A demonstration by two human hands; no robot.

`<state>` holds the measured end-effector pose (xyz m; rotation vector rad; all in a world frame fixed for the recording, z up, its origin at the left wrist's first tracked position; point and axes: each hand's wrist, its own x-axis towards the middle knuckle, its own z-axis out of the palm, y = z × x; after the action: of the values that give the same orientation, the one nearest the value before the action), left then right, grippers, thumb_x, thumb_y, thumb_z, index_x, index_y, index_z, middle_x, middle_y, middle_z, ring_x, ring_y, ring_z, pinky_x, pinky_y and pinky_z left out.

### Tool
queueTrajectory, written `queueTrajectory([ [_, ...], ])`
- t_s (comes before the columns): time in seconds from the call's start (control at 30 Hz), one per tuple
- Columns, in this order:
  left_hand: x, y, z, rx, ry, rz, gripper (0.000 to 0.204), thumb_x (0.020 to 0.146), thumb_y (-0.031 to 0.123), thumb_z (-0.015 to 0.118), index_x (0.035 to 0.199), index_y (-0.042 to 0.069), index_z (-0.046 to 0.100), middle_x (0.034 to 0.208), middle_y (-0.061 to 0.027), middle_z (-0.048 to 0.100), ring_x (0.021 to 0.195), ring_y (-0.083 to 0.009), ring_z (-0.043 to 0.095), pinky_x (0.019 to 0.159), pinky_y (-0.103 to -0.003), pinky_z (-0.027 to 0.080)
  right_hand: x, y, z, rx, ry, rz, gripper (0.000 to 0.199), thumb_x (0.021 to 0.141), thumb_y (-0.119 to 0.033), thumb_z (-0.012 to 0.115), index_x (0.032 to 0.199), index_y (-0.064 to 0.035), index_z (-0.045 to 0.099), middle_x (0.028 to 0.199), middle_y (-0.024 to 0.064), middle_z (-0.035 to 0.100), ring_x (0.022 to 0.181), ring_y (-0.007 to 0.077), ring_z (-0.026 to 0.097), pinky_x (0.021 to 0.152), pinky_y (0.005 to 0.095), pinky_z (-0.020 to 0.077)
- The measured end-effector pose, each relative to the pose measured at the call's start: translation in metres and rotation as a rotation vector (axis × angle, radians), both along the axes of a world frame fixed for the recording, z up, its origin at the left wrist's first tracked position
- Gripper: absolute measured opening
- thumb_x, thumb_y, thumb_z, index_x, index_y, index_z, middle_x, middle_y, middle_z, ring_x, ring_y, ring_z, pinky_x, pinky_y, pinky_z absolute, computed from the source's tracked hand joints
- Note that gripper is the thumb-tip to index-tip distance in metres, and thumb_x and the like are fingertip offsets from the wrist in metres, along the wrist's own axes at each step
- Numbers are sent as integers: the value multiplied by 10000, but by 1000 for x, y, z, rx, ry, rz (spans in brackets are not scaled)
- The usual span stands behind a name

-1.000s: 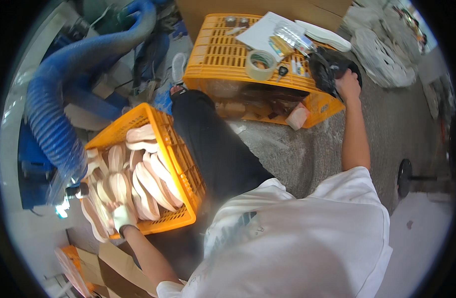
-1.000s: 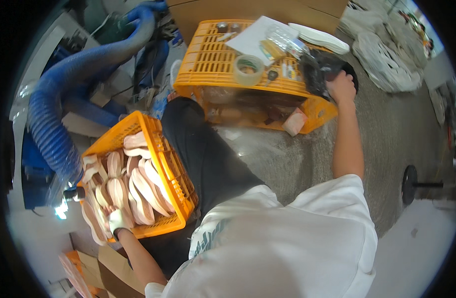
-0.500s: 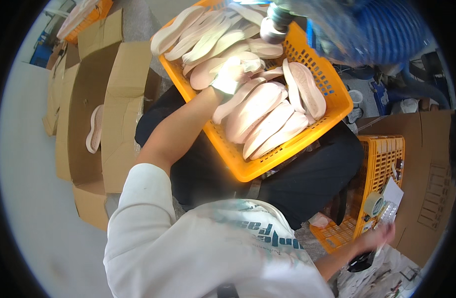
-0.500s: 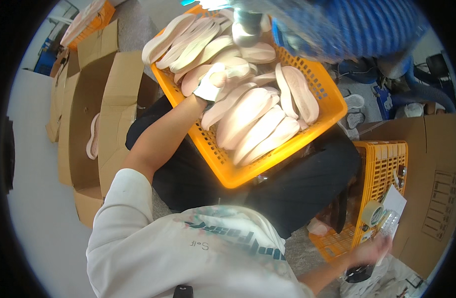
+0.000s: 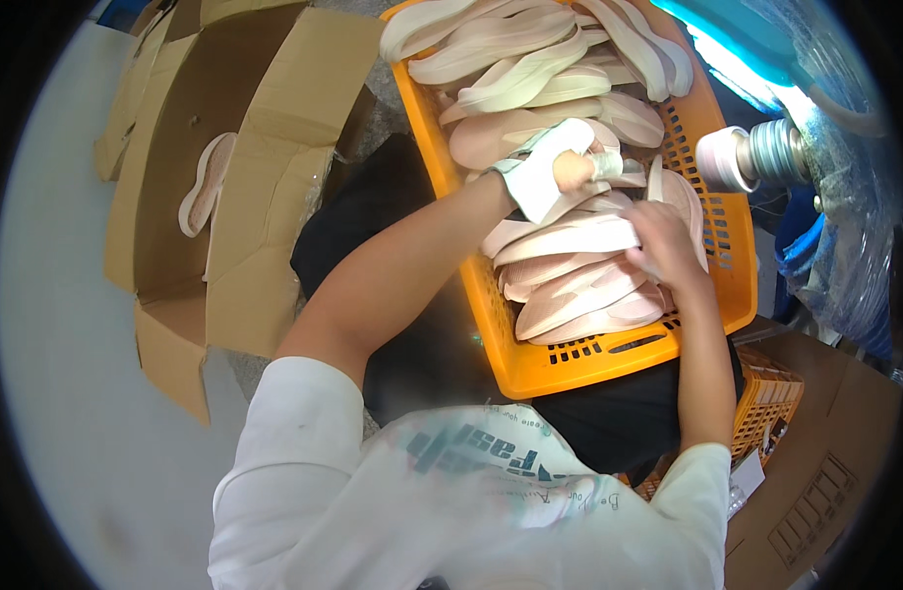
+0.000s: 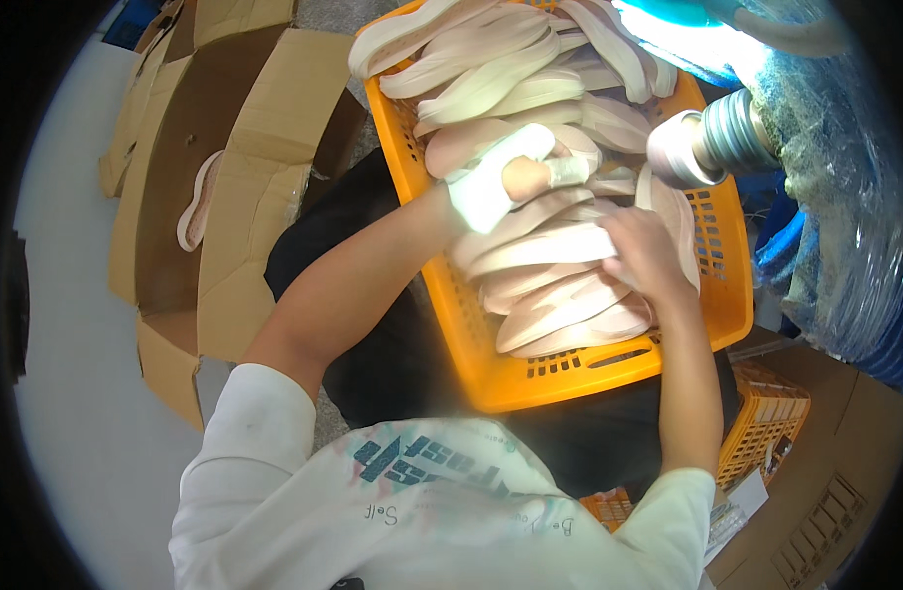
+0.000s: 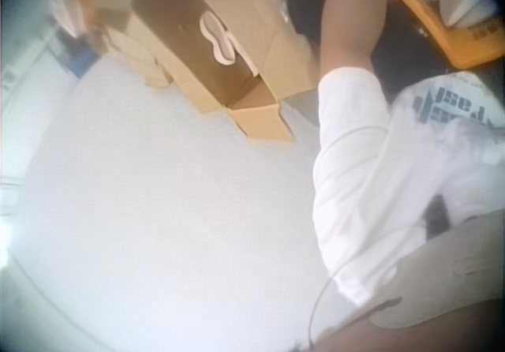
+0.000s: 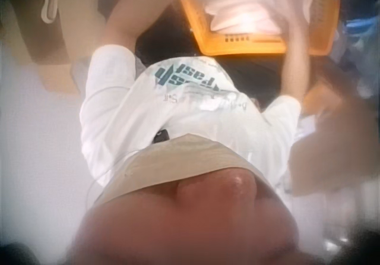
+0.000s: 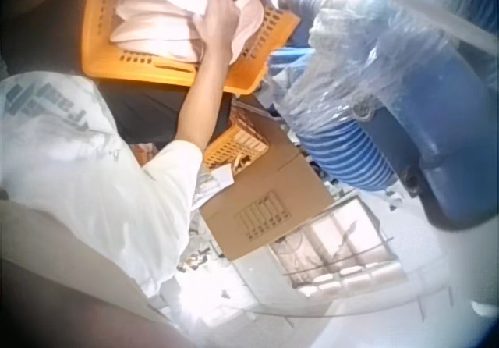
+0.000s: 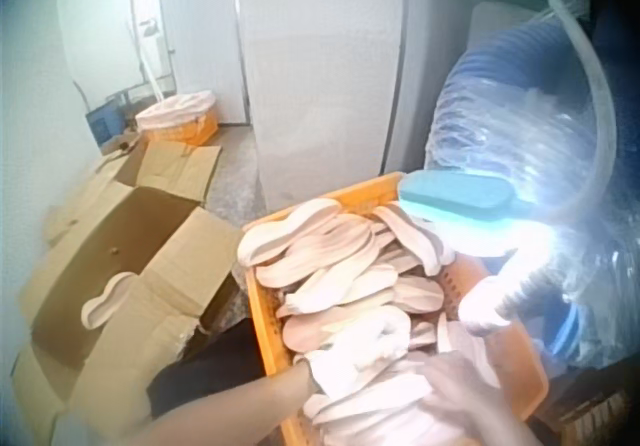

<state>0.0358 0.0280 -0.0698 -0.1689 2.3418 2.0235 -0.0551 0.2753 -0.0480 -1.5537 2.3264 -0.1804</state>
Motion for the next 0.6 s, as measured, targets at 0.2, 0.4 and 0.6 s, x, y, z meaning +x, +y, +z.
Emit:
queueTrajectory([
  [0.2,-7,16,-12,262,166,-94,609,893,291,734,1349,-55,526,1185,-156,670,1106,-208,630,985,-321,477,58,97,55,-362,-420,-1063,396,866,-115,679,1224,47,630,1096,156,695,997,238,664,894,328,493],
  [0.4,-27,6,5,417,222,-2,507,935,254,668,1337,-30,546,1143,-161,684,1029,-224,672,903,-342,548,125,70,31,-1091,-1194,-1201,428,944,-44,546,1347,101,524,1210,168,662,1095,230,656,1001,329,490],
  [0.6,-27,6,49,1600,216,-21,454,982,328,595,1297,13,509,1356,-179,562,1180,-280,602,1000,-438,515,86,40,43,-1243,-1099,-1035,398,908,-36,607,1281,103,588,1146,163,693,1037,199,670,922,320,536],
])
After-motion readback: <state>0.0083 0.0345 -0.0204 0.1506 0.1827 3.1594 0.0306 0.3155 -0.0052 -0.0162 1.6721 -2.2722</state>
